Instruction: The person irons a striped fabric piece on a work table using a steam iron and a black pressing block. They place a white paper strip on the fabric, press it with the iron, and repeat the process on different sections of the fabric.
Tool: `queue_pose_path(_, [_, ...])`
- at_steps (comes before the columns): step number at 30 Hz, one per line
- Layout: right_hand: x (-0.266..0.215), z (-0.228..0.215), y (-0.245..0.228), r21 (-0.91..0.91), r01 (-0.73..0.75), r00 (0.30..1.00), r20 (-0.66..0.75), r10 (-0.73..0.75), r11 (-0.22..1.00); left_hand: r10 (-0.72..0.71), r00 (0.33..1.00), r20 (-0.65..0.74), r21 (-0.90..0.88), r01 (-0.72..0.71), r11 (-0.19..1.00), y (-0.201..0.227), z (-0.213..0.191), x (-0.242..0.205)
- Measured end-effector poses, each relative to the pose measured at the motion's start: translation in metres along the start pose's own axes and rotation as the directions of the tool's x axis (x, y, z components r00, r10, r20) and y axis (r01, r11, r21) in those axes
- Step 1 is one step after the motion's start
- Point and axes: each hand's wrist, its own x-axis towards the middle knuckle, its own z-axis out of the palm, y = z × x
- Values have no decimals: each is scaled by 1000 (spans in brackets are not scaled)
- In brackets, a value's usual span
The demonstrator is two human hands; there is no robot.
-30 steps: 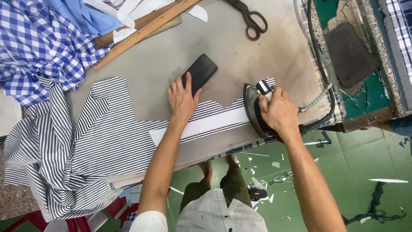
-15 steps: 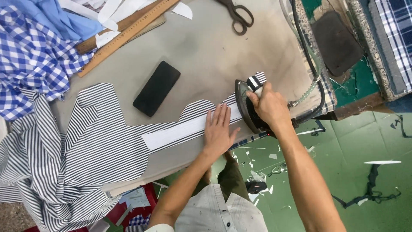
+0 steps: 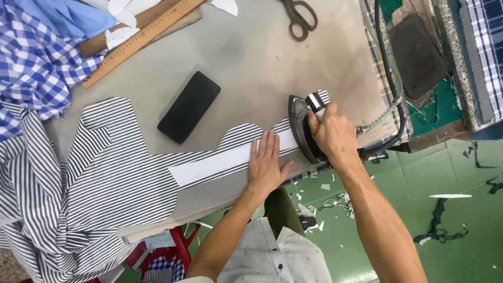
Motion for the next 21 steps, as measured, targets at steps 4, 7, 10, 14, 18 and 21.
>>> queue_pose_path(4, [6, -7, -9, 4, 46, 999, -26, -46, 999, 10, 997, -81, 10, -9, 1000, 0, 1, -1])
queue_pose_path(7, [7, -10, -8, 10, 107, 992, -72, -106, 994, -18, 1000, -17, 28, 19, 999, 3, -8, -3])
queue_pose_path(10, [8, -12, -2, 7, 136, 988, -74, -136, 991, -17, 987, -157, 7, 18, 1000, -1, 1, -8])
queue_pose_path(14, [-9, -27, 2, -16, 321, 947, 39, -320, 947, -158, 955, -250, 69, 181, 981, -15, -3, -40])
queue_pose_path(18, [-17, -43, 16, -152, 621, 780, 211, -589, 769, -515, 856, -41, 16, 516, 856, -25, -36, -77])
queue_pose_path(21, [-5, -39, 18, -236, 740, 659, 440, -610, 629, -443, 822, -358, 133, 515, 847, -42, -19, -99])
